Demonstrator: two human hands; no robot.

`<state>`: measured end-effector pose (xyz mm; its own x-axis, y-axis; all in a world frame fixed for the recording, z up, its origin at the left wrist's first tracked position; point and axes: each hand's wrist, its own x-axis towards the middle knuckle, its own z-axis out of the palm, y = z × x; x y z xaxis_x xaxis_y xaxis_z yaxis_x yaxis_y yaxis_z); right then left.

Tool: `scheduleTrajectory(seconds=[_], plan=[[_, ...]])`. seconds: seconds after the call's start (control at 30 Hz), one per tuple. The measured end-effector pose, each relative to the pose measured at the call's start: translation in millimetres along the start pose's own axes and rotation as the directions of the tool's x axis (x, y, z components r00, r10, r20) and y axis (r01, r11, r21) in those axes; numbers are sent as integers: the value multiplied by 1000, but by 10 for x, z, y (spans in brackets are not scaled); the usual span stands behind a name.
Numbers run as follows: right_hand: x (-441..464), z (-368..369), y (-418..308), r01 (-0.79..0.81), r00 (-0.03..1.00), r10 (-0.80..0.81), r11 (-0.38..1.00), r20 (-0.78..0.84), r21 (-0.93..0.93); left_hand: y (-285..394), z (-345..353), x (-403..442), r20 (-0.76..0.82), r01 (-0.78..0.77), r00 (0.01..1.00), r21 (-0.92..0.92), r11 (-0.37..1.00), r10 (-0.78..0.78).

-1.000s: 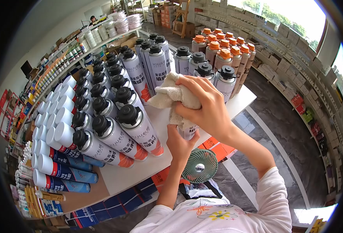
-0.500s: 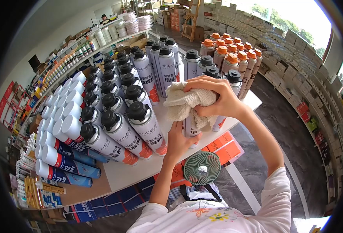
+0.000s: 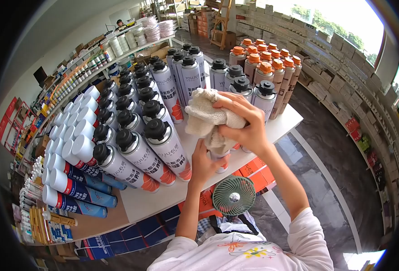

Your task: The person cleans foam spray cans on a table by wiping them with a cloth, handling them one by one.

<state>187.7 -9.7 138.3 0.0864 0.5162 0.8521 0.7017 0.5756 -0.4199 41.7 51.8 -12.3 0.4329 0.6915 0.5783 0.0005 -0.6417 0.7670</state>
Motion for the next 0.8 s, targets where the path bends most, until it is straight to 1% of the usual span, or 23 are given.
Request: scheduleTrajectory(seconds=[0.03,0.07,0.1,0.17,0.2,0.23,0.3,0.33,0.37,0.4,0.43,0.47,0.5,0.53,0.57,0.6,0.63,0.67,0.7,0.77,0.8], plan=[[11,-111,51,-74,989,48,980,138,186,-23,-25,-23,9,-2,1000,-3,1000,2],[-16,-163,79,-150,985,118,947,128,285,18,-60,-25,42,19,999,39,999,-21],[-66,-188,76,-314,949,280,848,143,426,45,-64,-27,72,41,996,81,996,-47],[-152,-140,180,-383,903,426,735,58,559,0,0,-49,62,67,996,41,997,-69],[-191,-113,164,-433,828,558,577,52,693,2,16,-51,35,69,997,2,998,-70],[-217,-100,191,-434,786,614,468,71,770,-3,23,-55,6,69,998,-35,997,-69],[-311,-40,308,-333,774,632,469,-47,818,-15,33,-49,-2,52,999,-16,999,-52],[-442,-48,551,-240,798,601,252,42,938,0,40,-46,-10,46,999,-38,998,-47],[-413,-69,556,-233,861,508,444,-29,865,15,40,-50,-18,43,999,-61,997,-44],[-314,-90,460,-192,909,406,617,-100,763,37,33,-50,-19,45,999,-58,997,-46],[-261,-188,321,-53,894,444,-20,56,998,63,28,-43,-20,46,999,-67,997,-47],[-223,-195,160,14,819,574,10,-17,1000,75,24,-45,-18,47,999,-77,996,-48],[-208,-240,111,16,816,578,10,-19,1000,59,20,-60,-14,49,999,-77,996,-50],[-208,-301,87,-102,833,544,324,-97,941,30,22,-73,-4,60,998,-62,996,-60],[-190,-349,36,-201,858,488,604,-158,771,1,25,-80,6,69,998,-49,996,-69],[-172,-333,-73,-275,855,454,808,-253,522,-25,24,-88,13,68,998,-50,996,-67],[-174,-338,-136,-200,934,270,937,-233,286,-50,25,-94,6,56,998,-20,998,-56],[-125,-305,-90,14,991,6,989,-130,146,-35,26,-77,-2,44,999,9,999,-44],[-106,-267,-89,163,986,-163,986,27,-23,-12,27,-68,3,42,999,6,999,-42],[-100,-92,-148,123,984,-123,992,131,12,49,12,-64,-74,-28,997,-25,999,26],[-90,-59,-148,118,985,-119,993,128,11,-9,5,-63,-69,-27,997,-25,999,25]])
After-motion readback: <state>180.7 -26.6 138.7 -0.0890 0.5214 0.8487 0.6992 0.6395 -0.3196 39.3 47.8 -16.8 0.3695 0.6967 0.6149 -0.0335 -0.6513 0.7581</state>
